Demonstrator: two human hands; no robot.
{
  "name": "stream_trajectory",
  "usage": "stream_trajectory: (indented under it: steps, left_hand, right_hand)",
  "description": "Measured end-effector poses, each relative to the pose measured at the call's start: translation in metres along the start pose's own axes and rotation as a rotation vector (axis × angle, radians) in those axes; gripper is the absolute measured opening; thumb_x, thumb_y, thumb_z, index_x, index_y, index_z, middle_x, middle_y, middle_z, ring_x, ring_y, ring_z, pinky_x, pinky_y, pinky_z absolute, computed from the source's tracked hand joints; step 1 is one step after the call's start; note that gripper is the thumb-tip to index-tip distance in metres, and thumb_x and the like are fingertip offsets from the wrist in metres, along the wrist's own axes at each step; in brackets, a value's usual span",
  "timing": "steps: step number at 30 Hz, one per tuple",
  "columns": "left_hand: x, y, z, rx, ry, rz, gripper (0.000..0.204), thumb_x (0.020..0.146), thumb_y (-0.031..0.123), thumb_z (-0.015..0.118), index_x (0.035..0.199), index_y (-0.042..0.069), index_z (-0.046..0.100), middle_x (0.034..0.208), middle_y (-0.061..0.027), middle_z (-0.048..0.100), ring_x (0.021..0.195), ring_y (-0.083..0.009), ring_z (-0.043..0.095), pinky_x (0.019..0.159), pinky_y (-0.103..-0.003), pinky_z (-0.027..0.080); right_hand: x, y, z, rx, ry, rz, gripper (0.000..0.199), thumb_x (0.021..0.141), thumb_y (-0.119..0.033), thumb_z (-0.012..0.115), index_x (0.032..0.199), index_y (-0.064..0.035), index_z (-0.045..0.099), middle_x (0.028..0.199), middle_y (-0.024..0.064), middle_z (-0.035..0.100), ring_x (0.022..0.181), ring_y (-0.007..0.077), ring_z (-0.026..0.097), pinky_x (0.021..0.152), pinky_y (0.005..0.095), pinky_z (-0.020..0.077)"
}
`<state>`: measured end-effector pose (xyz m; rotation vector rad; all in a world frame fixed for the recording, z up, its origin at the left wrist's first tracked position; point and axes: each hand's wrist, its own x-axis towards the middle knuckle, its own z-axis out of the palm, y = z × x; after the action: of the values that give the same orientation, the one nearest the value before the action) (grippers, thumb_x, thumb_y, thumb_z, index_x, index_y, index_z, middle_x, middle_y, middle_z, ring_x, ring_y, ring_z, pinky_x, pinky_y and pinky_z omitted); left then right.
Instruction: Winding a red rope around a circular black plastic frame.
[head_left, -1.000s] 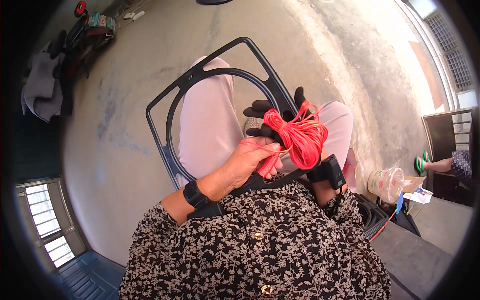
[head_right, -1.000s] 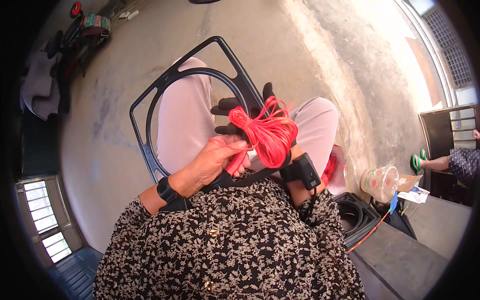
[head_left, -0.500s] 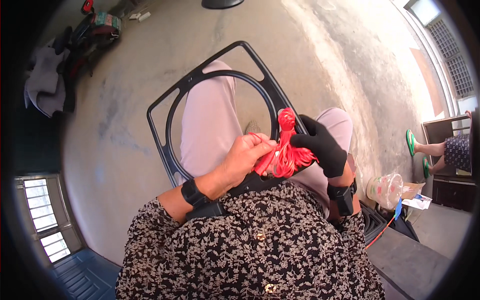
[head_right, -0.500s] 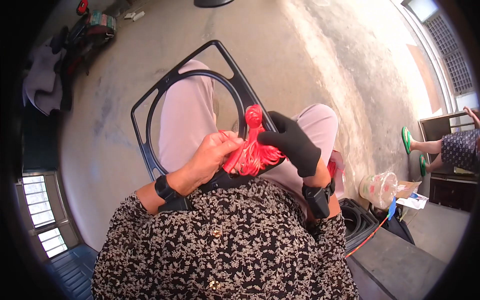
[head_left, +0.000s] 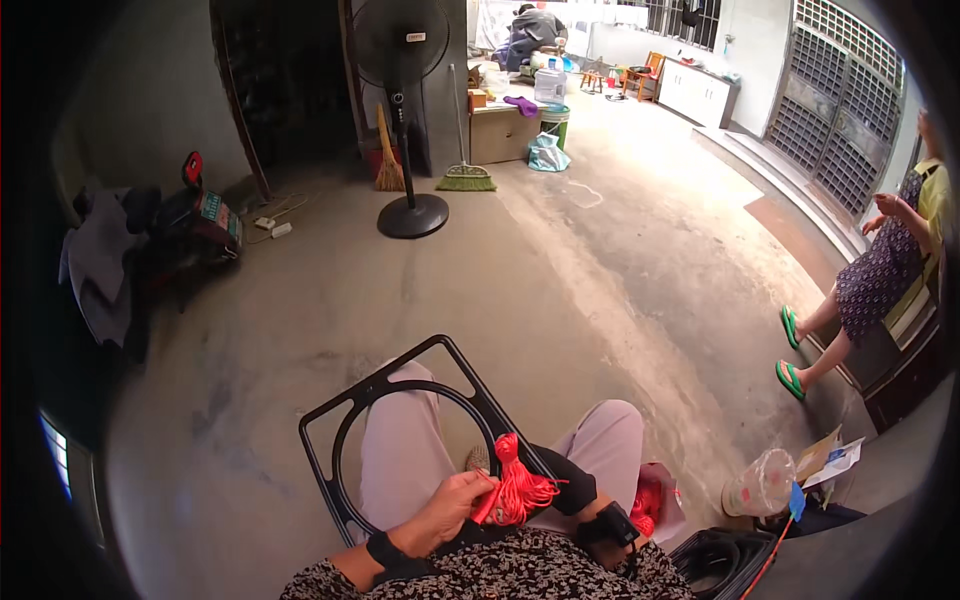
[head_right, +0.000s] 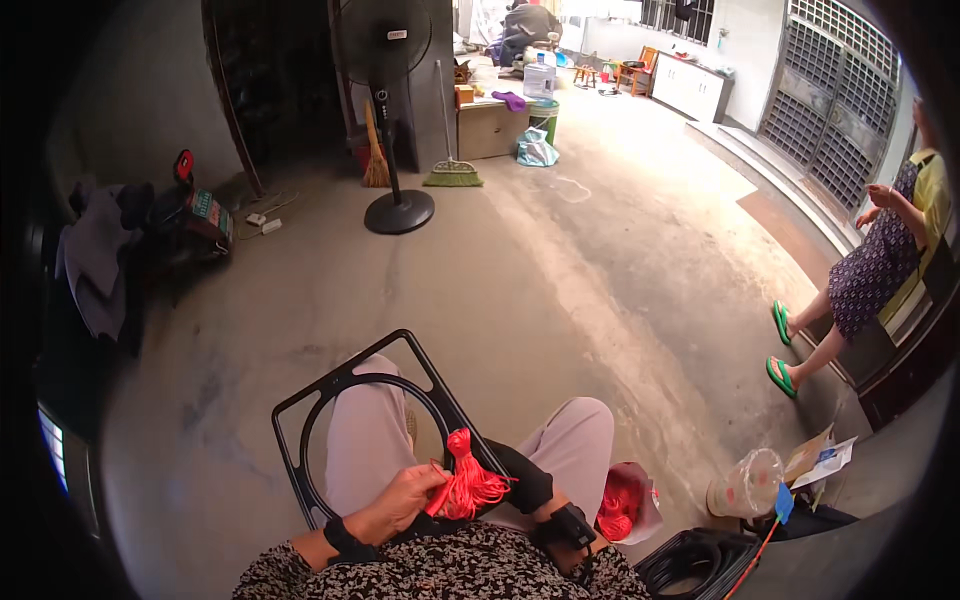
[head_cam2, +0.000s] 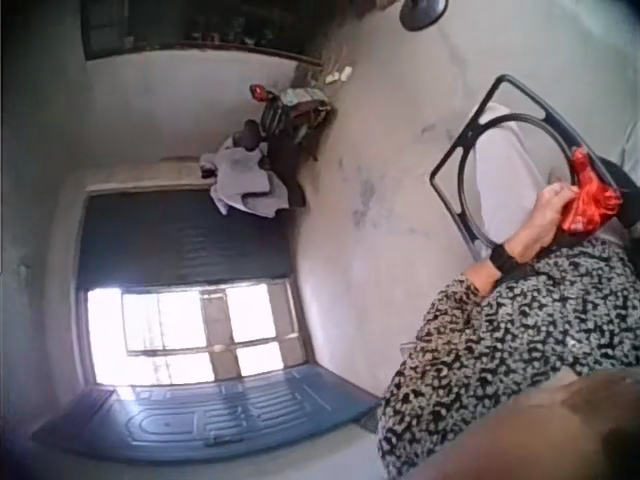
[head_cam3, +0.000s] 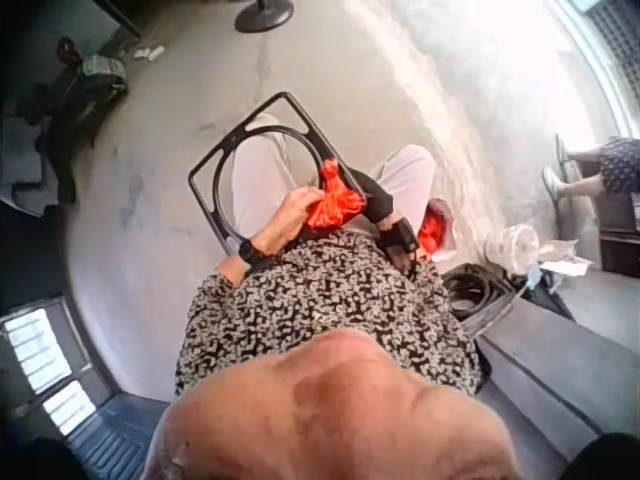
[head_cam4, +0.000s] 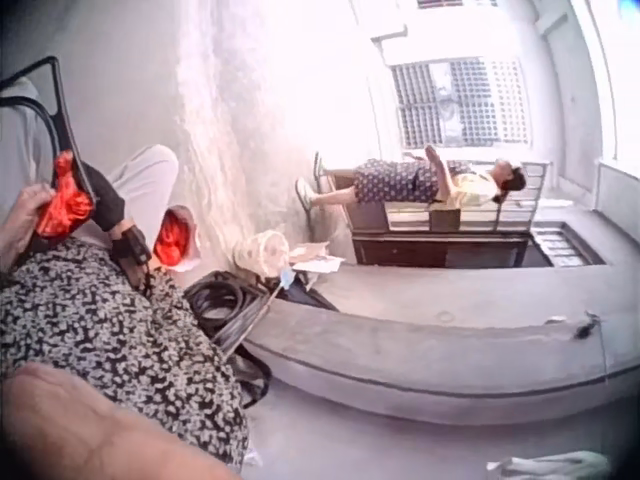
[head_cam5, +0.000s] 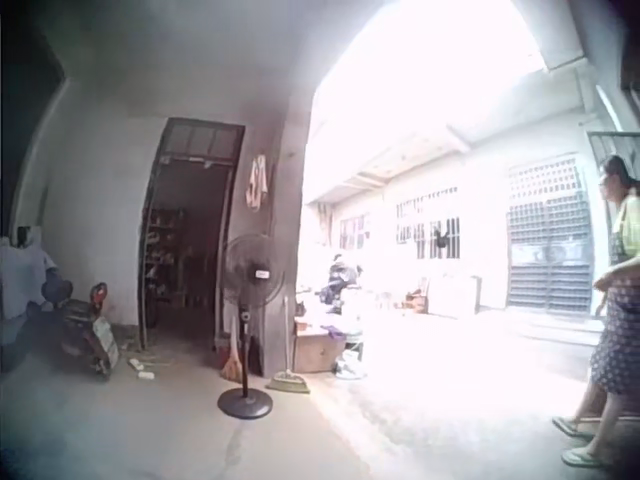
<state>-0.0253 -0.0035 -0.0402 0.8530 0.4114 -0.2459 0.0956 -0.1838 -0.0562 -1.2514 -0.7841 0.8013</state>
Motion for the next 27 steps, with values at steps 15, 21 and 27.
stream_trajectory:
  steps: [15, 21, 27]
  left_hand:
    - [0.000, -0.008, 0.000, 0.049, -0.060, -0.040, 0.023, 0.097, 0.017, 0.048, 0.101, -0.005, 0.056, 0.090, -0.0119, 0.064, 0.069, -0.0164, 0.063, 0.061, -0.029, 0.056]
    - [-0.004, -0.007, 0.009, -0.057, -0.032, -0.030, 0.023, 0.096, 0.019, 0.052, 0.098, -0.003, 0.056, 0.079, -0.0117, 0.064, 0.060, -0.0163, 0.061, 0.057, -0.029, 0.055]
    - [-0.005, -0.013, 0.007, -0.131, -0.051, -0.028, 0.022, 0.095, 0.020, 0.055, 0.098, -0.002, 0.055, 0.079, -0.0136, 0.064, 0.058, -0.0181, 0.062, 0.057, -0.031, 0.056]
  right_hand:
    - [0.009, -0.027, -0.009, 0.007, 0.094, 0.425, 0.043, 0.089, -0.024, 0.062, 0.122, 0.0037, 0.053, 0.105, 0.0073, 0.063, 0.091, 0.0107, 0.060, 0.084, 0.0255, 0.0488]
    - [-0.033, -0.016, -0.018, 0.816, 0.186, 0.431, 0.046, 0.092, -0.032, 0.057, 0.122, 0.0029, 0.053, 0.102, 0.0077, 0.063, 0.084, 0.0156, 0.061, 0.076, 0.0279, 0.0505]
    - [-0.106, -0.045, -0.064, 0.822, 0.658, 0.041, 0.044, 0.092, -0.032, 0.058, 0.118, 0.0024, 0.056, 0.097, 0.0082, 0.063, 0.083, 0.0175, 0.061, 0.076, 0.0288, 0.0502]
